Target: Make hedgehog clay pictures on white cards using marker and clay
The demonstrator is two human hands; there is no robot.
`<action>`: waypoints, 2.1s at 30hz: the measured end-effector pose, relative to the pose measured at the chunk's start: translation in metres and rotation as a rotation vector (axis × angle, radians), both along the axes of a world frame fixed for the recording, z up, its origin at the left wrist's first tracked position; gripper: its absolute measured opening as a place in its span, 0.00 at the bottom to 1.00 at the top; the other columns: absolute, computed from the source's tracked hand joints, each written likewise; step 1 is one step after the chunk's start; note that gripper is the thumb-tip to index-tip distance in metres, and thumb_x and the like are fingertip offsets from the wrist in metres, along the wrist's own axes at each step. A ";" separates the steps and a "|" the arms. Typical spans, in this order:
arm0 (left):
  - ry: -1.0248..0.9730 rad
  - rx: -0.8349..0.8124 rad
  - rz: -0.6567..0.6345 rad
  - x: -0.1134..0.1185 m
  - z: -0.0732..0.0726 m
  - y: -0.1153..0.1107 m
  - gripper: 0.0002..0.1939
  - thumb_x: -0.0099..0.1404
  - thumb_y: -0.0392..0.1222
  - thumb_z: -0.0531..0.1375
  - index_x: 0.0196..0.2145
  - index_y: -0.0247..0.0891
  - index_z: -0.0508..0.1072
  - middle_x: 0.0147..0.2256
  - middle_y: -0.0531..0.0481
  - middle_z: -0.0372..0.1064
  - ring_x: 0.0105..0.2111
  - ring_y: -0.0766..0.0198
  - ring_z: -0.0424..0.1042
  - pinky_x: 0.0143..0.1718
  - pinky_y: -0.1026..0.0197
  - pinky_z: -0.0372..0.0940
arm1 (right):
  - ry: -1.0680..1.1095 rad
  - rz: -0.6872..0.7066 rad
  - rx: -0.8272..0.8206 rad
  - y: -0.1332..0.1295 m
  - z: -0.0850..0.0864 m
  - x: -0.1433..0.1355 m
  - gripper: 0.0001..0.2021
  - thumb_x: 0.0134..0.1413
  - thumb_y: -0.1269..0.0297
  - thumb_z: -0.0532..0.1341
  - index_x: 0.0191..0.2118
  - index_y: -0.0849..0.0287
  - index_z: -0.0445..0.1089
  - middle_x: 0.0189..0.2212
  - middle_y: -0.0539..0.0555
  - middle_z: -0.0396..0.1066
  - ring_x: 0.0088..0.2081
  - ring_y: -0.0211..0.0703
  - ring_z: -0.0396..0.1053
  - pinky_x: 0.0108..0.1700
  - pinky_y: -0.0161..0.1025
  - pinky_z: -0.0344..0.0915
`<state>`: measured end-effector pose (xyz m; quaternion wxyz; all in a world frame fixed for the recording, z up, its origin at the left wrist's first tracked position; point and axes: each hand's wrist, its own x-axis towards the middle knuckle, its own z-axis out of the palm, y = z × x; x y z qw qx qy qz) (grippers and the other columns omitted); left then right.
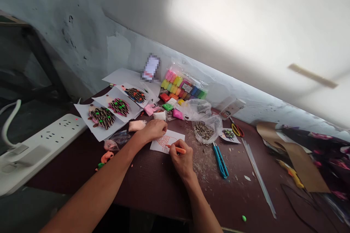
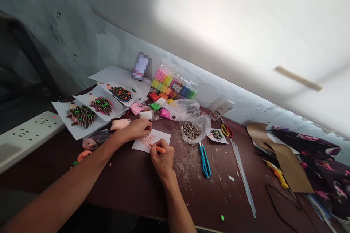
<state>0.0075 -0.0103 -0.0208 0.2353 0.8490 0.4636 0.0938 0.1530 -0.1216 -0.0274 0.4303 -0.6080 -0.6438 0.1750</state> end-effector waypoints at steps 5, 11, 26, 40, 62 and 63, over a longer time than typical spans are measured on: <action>0.007 -0.007 0.000 0.000 0.000 0.000 0.11 0.59 0.34 0.55 0.34 0.38 0.77 0.37 0.45 0.77 0.39 0.57 0.74 0.37 0.61 0.64 | -0.021 -0.013 0.005 0.000 -0.002 0.001 0.10 0.51 0.64 0.55 0.21 0.56 0.62 0.17 0.47 0.67 0.19 0.35 0.62 0.23 0.31 0.57; 0.007 -0.007 0.005 0.000 0.000 0.000 0.11 0.59 0.33 0.55 0.34 0.38 0.77 0.36 0.45 0.77 0.39 0.57 0.74 0.37 0.61 0.64 | -0.003 -0.002 -0.019 0.000 0.001 0.001 0.10 0.51 0.64 0.55 0.21 0.56 0.62 0.17 0.47 0.67 0.18 0.34 0.61 0.22 0.30 0.56; -0.020 0.001 0.004 0.000 -0.003 0.001 0.11 0.59 0.33 0.55 0.33 0.38 0.77 0.34 0.45 0.77 0.38 0.58 0.75 0.38 0.61 0.65 | -0.026 -0.008 -0.018 -0.001 0.002 0.000 0.10 0.51 0.64 0.55 0.20 0.55 0.61 0.16 0.47 0.66 0.18 0.34 0.61 0.23 0.31 0.57; -0.009 0.007 0.000 0.000 -0.002 0.000 0.11 0.58 0.33 0.55 0.34 0.38 0.77 0.36 0.45 0.77 0.40 0.56 0.74 0.37 0.61 0.64 | 0.059 -0.144 -0.003 0.003 0.001 0.016 0.10 0.55 0.61 0.56 0.24 0.57 0.64 0.20 0.49 0.69 0.22 0.37 0.65 0.25 0.32 0.59; -0.010 0.038 0.006 0.000 -0.003 -0.001 0.11 0.59 0.33 0.55 0.34 0.38 0.77 0.38 0.45 0.77 0.39 0.59 0.74 0.38 0.63 0.65 | 0.023 -0.007 -0.033 0.007 -0.003 0.013 0.12 0.58 0.57 0.57 0.29 0.58 0.69 0.23 0.51 0.72 0.23 0.36 0.66 0.27 0.32 0.61; -0.010 0.040 0.006 0.000 -0.003 -0.001 0.11 0.59 0.33 0.55 0.34 0.38 0.77 0.38 0.45 0.77 0.39 0.59 0.74 0.38 0.63 0.65 | 0.020 -0.004 -0.035 0.008 -0.003 0.013 0.12 0.58 0.58 0.57 0.29 0.58 0.69 0.23 0.50 0.72 0.23 0.36 0.66 0.27 0.32 0.61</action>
